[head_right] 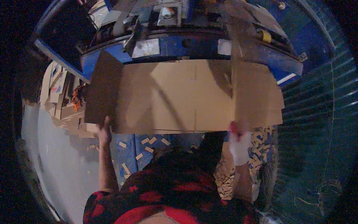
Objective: The person repeatedly picks up flat cardboard sheets, folds them into box shapes, and places them into a blue machine to seal or process them. The person wears gloves and works continuously at a workstation with stacks of cardboard and a control panel.
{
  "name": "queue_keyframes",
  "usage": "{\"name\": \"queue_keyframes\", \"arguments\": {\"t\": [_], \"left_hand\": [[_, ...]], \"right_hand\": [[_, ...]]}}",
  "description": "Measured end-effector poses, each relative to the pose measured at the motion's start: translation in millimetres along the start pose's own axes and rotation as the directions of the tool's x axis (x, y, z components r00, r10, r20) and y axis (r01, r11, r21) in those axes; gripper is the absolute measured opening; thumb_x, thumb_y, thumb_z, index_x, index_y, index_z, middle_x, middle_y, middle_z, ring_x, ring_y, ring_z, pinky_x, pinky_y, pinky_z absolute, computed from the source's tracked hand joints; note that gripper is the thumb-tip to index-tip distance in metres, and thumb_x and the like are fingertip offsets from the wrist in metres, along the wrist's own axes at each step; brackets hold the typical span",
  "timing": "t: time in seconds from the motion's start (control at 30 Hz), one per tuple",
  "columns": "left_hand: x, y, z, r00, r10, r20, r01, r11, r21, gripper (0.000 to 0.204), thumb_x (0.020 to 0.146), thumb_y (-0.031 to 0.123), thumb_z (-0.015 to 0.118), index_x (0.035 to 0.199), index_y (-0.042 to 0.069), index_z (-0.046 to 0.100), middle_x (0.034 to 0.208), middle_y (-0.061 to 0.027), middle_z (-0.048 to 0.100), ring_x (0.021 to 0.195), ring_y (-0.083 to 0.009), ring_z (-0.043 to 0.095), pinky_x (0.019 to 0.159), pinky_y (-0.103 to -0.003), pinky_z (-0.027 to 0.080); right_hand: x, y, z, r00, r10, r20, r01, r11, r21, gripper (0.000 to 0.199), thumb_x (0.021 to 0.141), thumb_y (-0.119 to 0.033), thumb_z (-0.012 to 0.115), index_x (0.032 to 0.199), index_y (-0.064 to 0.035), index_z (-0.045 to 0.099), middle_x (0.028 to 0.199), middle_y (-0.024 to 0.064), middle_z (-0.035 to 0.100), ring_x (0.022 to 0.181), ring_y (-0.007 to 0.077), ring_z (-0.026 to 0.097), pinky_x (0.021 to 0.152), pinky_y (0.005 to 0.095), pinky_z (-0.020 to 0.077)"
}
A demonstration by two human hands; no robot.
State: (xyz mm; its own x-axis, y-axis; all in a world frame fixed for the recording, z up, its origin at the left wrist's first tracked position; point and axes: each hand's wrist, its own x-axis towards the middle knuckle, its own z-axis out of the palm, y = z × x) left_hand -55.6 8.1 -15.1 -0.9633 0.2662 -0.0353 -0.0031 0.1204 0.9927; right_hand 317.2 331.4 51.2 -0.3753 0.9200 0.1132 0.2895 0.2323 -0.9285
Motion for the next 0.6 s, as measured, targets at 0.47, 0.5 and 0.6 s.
{"name": "queue_keyframes", "arguments": {"t": [0.47, 0.5, 0.6], "left_hand": [[-21.0, 79.6, 75.1, 0.679, 0.534, 0.504, -0.733, 0.539, 0.415, 0.067, 0.066, -0.006, 0.065, 0.131, 0.002, 0.051, 0.124, -0.0190, 0.057, 0.115, -0.0344, 0.055, 0.099, -0.037, 0.043], [-9.8, 84.7, 80.2, 0.654, 0.511, 0.558, -0.756, 0.466, 0.459, 0.071, 0.065, -0.007, 0.065, 0.133, 0.003, 0.048, 0.130, -0.0185, 0.053, 0.122, -0.0341, 0.050, 0.102, -0.038, 0.041], [16.8, 86.4, 108.8, 0.632, 0.578, 0.516, -0.775, 0.464, 0.429, 0.071, 0.066, -0.007, 0.065, 0.134, 0.005, 0.047, 0.130, -0.0169, 0.054, 0.125, -0.0333, 0.048, 0.102, -0.040, 0.042]], "right_hand": [[23.6, -33.2, 12.3, 0.445, -0.381, 0.810, 0.895, 0.172, -0.411, 0.043, 0.081, -0.016, 0.052, 0.124, -0.0139, 0.056, 0.122, 0.0155, 0.055, 0.114, 0.0352, 0.053, 0.096, 0.0552, 0.0383], [31.6, -33.3, 10.0, 0.465, -0.360, 0.809, 0.884, 0.134, -0.449, 0.044, 0.081, -0.016, 0.051, 0.124, -0.0140, 0.056, 0.122, 0.0161, 0.055, 0.114, 0.0367, 0.052, 0.095, 0.0550, 0.0387], [69.9, -28.3, 15.1, 0.445, -0.427, 0.787, 0.880, 0.046, -0.472, 0.045, 0.079, -0.013, 0.053, 0.124, -0.0132, 0.056, 0.124, 0.0166, 0.054, 0.114, 0.0394, 0.050, 0.094, 0.0542, 0.0398]]}}
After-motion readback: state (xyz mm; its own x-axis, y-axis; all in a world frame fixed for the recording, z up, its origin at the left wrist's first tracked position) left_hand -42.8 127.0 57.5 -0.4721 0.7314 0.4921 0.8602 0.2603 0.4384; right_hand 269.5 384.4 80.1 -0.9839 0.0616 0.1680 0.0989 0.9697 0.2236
